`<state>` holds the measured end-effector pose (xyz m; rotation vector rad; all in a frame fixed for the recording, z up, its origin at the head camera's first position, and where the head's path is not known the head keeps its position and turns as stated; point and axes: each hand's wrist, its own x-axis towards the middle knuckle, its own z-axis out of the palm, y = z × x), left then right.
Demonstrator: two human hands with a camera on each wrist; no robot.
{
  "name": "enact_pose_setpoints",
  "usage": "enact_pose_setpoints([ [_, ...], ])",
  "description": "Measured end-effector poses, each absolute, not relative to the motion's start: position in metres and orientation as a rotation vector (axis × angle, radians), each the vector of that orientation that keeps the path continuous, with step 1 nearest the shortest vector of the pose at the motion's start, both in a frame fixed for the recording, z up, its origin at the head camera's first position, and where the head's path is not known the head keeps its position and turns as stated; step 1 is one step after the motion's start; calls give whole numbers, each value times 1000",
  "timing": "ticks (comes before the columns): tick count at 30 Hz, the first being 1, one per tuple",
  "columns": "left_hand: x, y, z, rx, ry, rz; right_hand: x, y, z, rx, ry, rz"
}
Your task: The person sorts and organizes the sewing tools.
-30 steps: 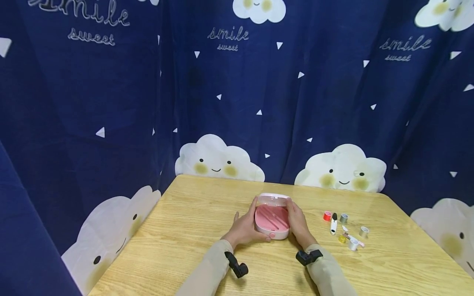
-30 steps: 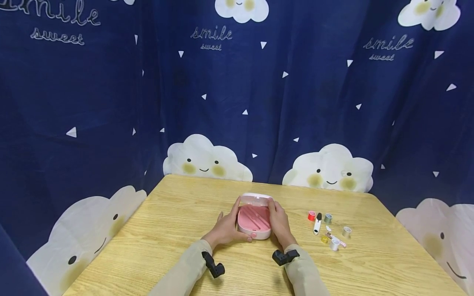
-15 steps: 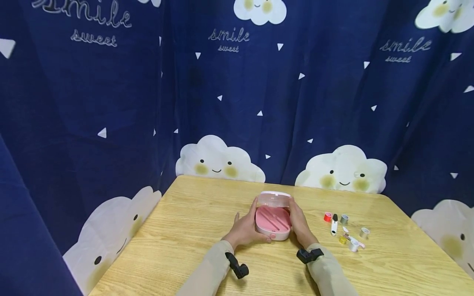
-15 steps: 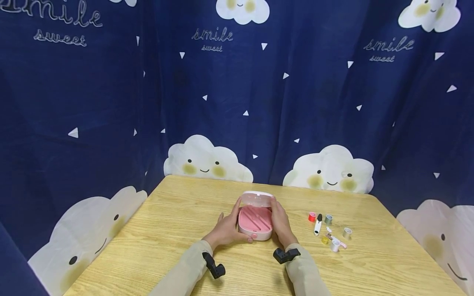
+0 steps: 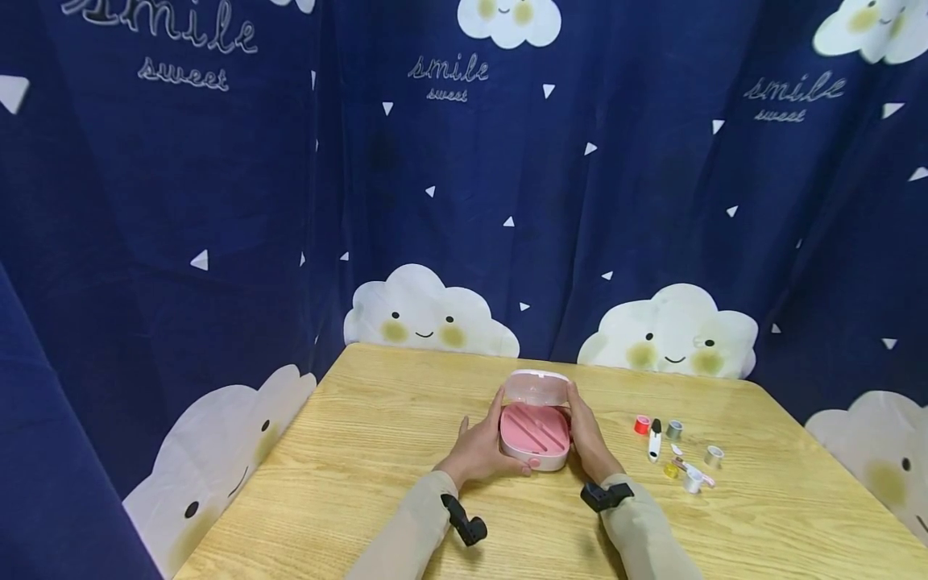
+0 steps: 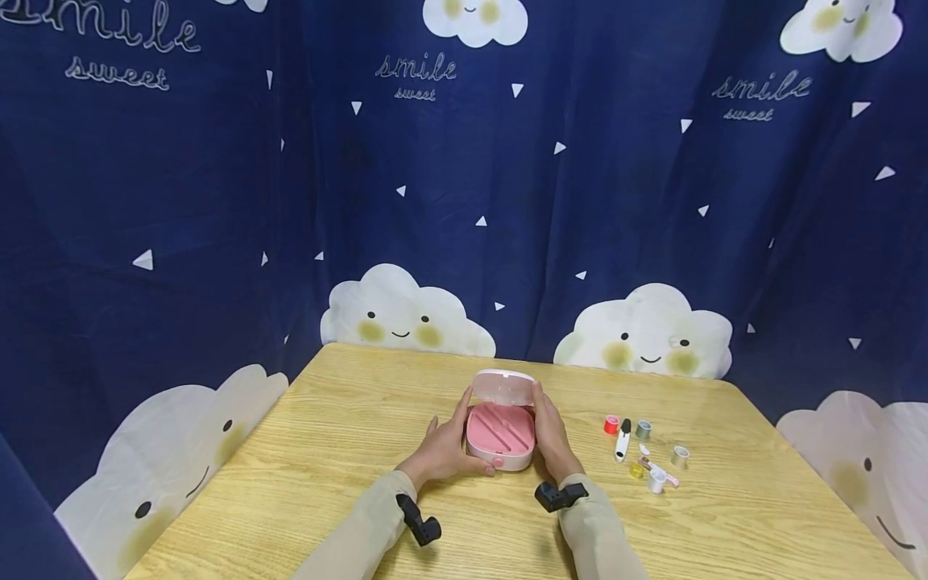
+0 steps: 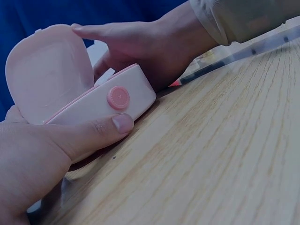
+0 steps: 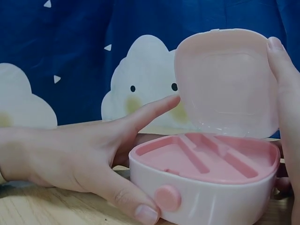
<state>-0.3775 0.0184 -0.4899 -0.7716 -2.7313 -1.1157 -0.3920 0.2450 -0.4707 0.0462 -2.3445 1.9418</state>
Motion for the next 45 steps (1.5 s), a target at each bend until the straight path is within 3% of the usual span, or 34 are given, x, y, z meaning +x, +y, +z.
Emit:
enact_pose_setpoints([
  [45, -376, 18, -489, -778, -2743, -1132, -403, 245, -459, -202, -2456, 1940],
])
